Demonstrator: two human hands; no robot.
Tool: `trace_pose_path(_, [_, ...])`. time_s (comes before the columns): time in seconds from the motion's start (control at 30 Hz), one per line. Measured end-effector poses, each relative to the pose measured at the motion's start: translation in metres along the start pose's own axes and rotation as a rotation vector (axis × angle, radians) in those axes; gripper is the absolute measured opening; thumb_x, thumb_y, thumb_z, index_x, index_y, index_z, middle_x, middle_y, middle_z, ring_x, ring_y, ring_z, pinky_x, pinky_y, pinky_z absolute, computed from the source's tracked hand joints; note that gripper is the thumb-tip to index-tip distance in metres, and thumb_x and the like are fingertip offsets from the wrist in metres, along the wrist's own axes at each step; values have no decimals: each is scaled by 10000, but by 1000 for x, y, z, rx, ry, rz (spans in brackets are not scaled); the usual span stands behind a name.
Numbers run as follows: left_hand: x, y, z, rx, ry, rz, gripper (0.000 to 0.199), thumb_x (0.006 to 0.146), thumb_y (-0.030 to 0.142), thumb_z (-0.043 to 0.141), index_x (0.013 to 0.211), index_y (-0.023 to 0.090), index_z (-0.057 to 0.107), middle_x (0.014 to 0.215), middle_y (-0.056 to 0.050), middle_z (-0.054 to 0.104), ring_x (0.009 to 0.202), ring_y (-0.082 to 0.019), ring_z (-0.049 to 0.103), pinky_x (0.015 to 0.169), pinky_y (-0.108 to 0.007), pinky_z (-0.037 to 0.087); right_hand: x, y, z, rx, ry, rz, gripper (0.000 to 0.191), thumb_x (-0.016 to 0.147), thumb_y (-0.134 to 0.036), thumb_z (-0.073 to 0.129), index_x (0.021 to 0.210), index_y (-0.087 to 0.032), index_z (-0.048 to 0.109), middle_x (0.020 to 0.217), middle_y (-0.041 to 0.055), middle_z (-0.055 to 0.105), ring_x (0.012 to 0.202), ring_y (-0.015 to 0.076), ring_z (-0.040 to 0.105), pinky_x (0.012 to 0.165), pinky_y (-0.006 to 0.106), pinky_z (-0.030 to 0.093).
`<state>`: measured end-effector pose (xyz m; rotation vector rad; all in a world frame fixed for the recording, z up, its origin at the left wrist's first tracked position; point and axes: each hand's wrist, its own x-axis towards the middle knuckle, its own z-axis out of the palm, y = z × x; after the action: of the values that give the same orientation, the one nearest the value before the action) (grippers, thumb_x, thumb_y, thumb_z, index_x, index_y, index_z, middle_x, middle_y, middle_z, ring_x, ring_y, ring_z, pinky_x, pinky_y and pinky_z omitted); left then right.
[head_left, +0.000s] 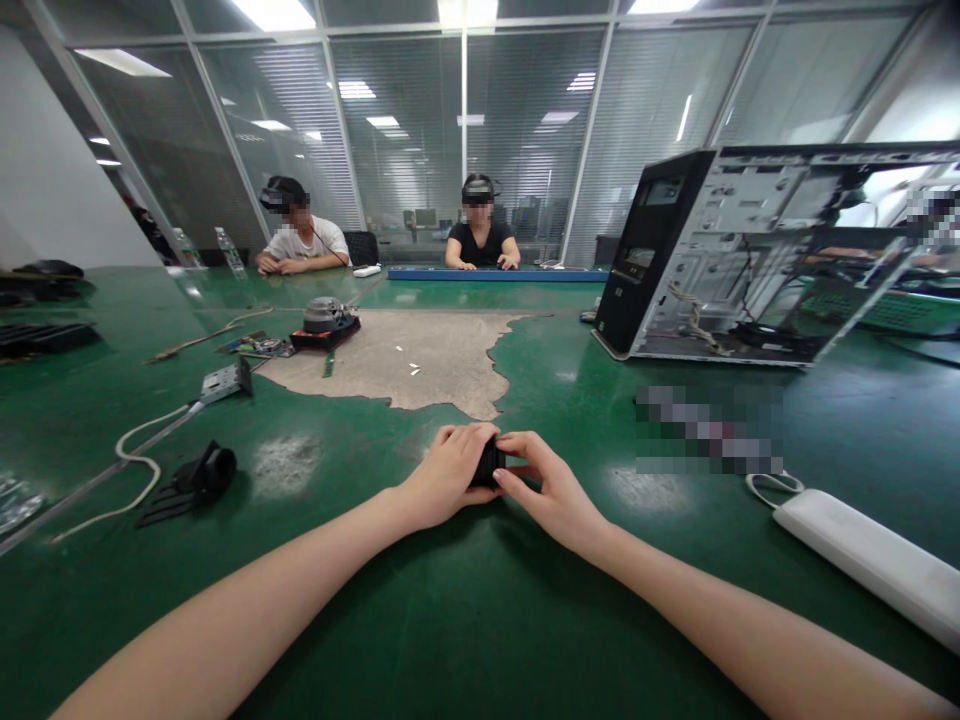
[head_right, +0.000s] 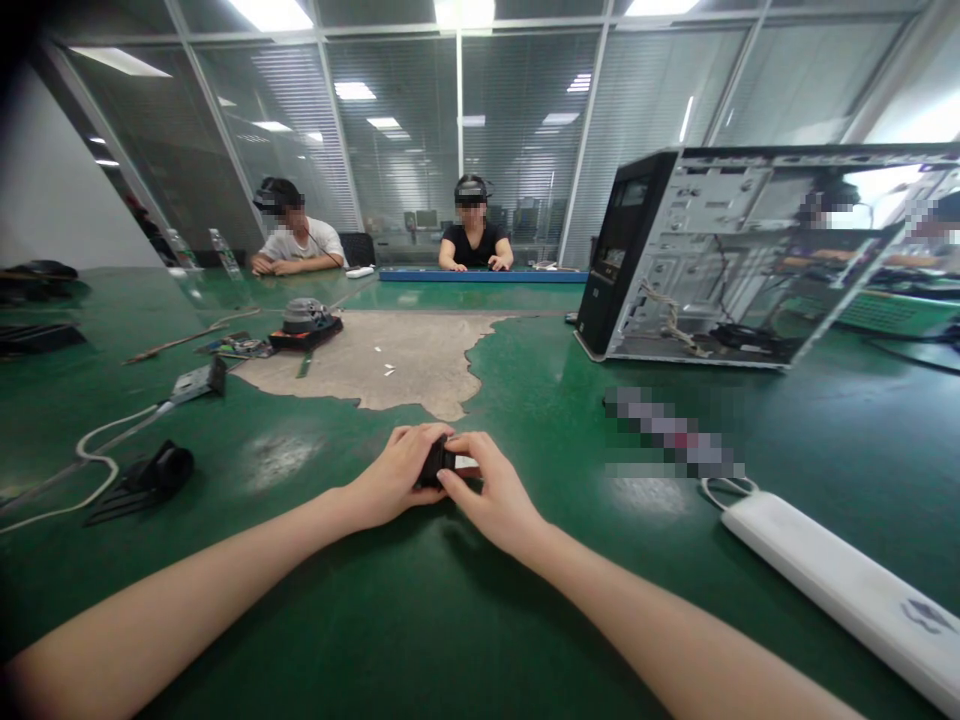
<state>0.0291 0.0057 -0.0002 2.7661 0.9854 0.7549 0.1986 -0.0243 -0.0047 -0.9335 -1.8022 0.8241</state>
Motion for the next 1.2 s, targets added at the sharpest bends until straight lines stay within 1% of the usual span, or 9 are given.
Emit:
trace_pose_path(0.1, [0,0,0,-7,6,0,613,706,253,648,1191,207,277,1181,-95,481,1082,-250,449,891,-399,310,0,1,0,5,-2,33,198,793,-184,518,983,-223,484,991,41,516,972,174,541,767,314,524])
trace_pose_path(0.3, [1,1,-2,-19,9,1,585,710,254,638,1180,208,292,1151,-86,497,1055,-243,465,882,-395,314,0,2,1,37,-11,98,286,796,-187,510,1073,-213,442,1068,66,501,965,171,554,759,320,528])
trace_pose_path(0.43, [1,1,-2,-8,6,5,591,715,259,630,1188,200,280,1157,-94,494,1066,-251,457,884,-399,311,1,1,1,45,-25,70,245,787,-183,525,1021,-219,464,1007,43,511,955,164,547,761,305,522])
trace_pose_path(0.53, [0,1,-2,-5,9,3,612,711,269,642,1194,202,272,1169,-92,487,1067,-250,457,891,-397,303,1,2,1,54,-5,32,190,795,-188,514,979,-221,485,994,34,504,953,159,533,779,296,514])
trace_pose_path(0.63, [0,1,-2,-6,6,-1,621,706,282,654,1192,201,276,1173,-90,483,1070,-248,453,892,-390,299,2,3,2,68,2,40,167,802,-198,505,968,-215,489,986,37,500,933,160,538,769,299,518])
trace_pose_path(0.8, [0,3,-4,-15,-6,-4,604,702,252,653,1180,192,288,1149,-88,493,1062,-240,451,887,-381,298,2,4,3,80,-1,103,234,799,-197,511,1025,-214,451,1025,54,514,992,181,538,776,320,518])
trace_pose_path(0.93, [0,2,-4,-20,0,-3,602,699,237,651,1176,186,288,1144,-85,495,1054,-234,453,886,-375,298,2,3,2,73,-22,136,276,803,-195,503,1072,-206,441,1055,67,511,967,178,554,775,330,516])
trace_pose_path(1.13, [-1,1,-3,-9,-3,0,615,702,259,654,1186,190,281,1166,-88,485,1063,-243,450,886,-382,298,1,0,1,72,-27,56,207,793,-179,518,993,-214,477,1002,36,509,971,163,538,806,304,502])
trace_pose_path(1.2, [-1,2,-3,-13,4,2,620,702,270,653,1189,193,277,1163,-85,487,1063,-241,451,883,-380,301,2,-1,1,79,-27,58,177,804,-188,502,978,-214,478,987,34,510,952,160,544,781,296,510])
